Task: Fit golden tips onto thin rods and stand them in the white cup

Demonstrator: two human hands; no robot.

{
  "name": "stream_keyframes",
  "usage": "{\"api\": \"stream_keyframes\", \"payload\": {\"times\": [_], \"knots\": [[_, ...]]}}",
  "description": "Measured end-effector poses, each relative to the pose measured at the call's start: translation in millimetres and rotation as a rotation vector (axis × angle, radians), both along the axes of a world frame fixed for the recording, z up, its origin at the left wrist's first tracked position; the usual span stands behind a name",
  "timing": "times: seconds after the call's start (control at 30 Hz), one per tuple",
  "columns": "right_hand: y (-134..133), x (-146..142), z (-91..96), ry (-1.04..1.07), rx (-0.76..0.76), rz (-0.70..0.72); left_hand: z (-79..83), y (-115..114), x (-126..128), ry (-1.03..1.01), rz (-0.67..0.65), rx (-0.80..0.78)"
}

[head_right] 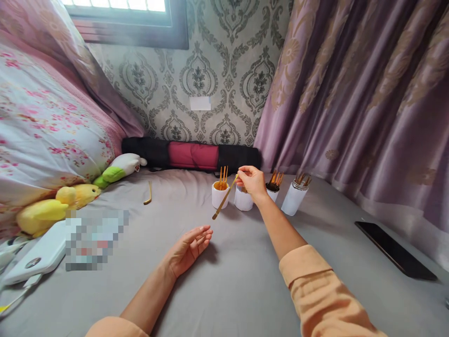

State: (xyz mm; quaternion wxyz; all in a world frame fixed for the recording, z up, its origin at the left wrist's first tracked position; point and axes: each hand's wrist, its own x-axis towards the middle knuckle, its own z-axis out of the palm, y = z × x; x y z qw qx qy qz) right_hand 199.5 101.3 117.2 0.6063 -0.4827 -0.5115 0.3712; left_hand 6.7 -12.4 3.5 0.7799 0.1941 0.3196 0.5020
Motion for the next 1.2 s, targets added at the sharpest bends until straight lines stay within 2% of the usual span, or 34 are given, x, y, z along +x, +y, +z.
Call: {"api": "stream_keyframes", "payload": {"times": [0.3, 0.63, 0.97, 1.2], "knots": [[16, 12, 32.3, 0.0, 0.074, -0.111, 0.2, 5, -4, -0.162, 0.048, -0.093], [44, 19, 45.5, -0.064, 0.204, -0.214, 1.0, 12, -10, -0.261, 0.103, -0.092], [61, 8, 43.2, -0.201, 0.289, -0.19, 0.7, 15, -11, -0.27, 0.107, -0.09], [63, -6, 37.6, -0.238, 0.259, -0.122, 1.1, 16, -11, -0.271, 0.112, -0.084]]}}
